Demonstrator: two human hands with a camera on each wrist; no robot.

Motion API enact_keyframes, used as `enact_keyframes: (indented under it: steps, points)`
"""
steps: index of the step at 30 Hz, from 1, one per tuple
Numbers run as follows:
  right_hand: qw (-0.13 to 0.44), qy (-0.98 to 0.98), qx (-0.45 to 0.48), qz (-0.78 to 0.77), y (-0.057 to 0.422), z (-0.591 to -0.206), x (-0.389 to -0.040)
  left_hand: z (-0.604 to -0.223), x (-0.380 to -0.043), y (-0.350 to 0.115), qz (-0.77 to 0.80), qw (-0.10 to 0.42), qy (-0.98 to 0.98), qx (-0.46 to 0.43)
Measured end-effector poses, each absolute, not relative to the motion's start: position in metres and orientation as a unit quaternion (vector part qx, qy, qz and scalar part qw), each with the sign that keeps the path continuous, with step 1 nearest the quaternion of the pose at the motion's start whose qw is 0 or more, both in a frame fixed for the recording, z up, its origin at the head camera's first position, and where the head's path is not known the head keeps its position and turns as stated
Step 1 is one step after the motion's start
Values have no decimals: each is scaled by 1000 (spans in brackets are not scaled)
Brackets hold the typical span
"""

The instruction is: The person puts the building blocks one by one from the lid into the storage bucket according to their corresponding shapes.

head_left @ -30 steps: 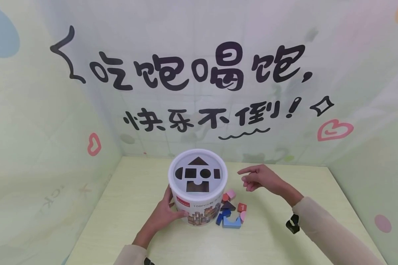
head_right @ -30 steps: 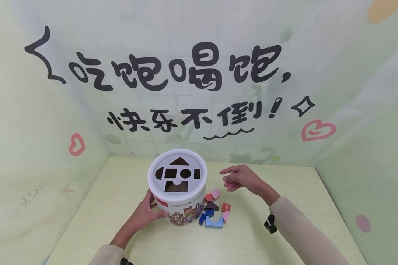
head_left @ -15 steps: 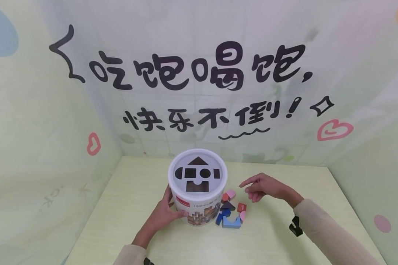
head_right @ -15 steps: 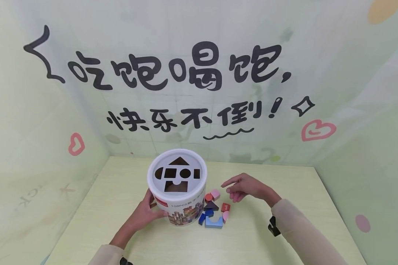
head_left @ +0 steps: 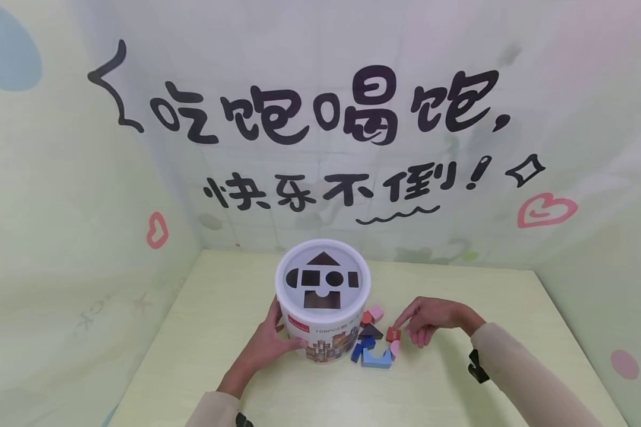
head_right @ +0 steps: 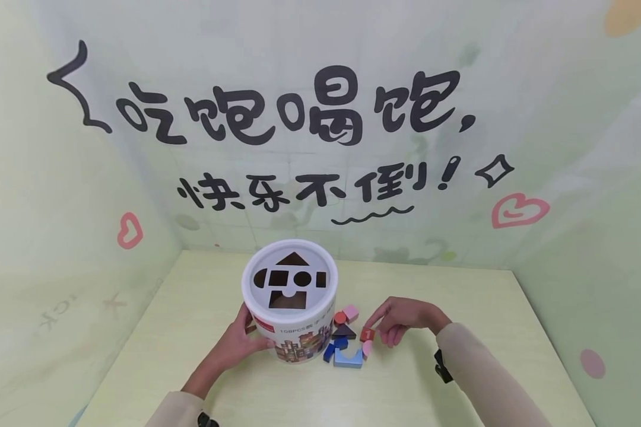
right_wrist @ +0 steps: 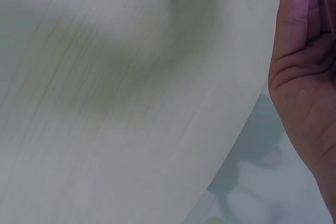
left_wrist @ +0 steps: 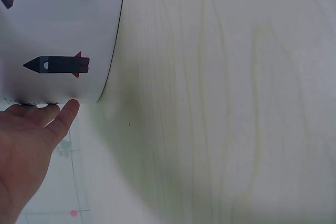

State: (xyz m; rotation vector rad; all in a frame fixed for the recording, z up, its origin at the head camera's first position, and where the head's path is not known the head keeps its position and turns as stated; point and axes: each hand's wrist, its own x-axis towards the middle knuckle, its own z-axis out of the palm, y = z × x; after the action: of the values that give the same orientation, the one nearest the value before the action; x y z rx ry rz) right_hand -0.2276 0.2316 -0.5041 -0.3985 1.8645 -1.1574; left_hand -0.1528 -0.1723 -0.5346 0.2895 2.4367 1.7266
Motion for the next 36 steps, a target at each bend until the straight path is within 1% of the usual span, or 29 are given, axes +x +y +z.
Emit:
enact_keyframes:
  steps: [4,6,16,25,27,31,36]
  points:
    - [451,758,-155,-446,230,-511,-227,-518,-147,-171,573,77,810,97]
    - [451,763,-149,-439,230,-513,-226,-515,-146,-170,574,74,810,99]
    - [436,778,-137,-431,229,-530,-224,-549,-157,-174,574,59,811,101]
    - [440,777,-112,-437,225,-541,-223,-550,-159,-175,567,53,815,107]
    - [442,777,-104,-436,223,-542,-222,-542,-156,-173,569,60,814,102]
    - [442,778,-103,-434,223,-545,-222,-541,-156,-172,571,66,813,92]
    - [443,773,-108,-441,222,-547,-221,-548,-157,-174,569,61,815,94]
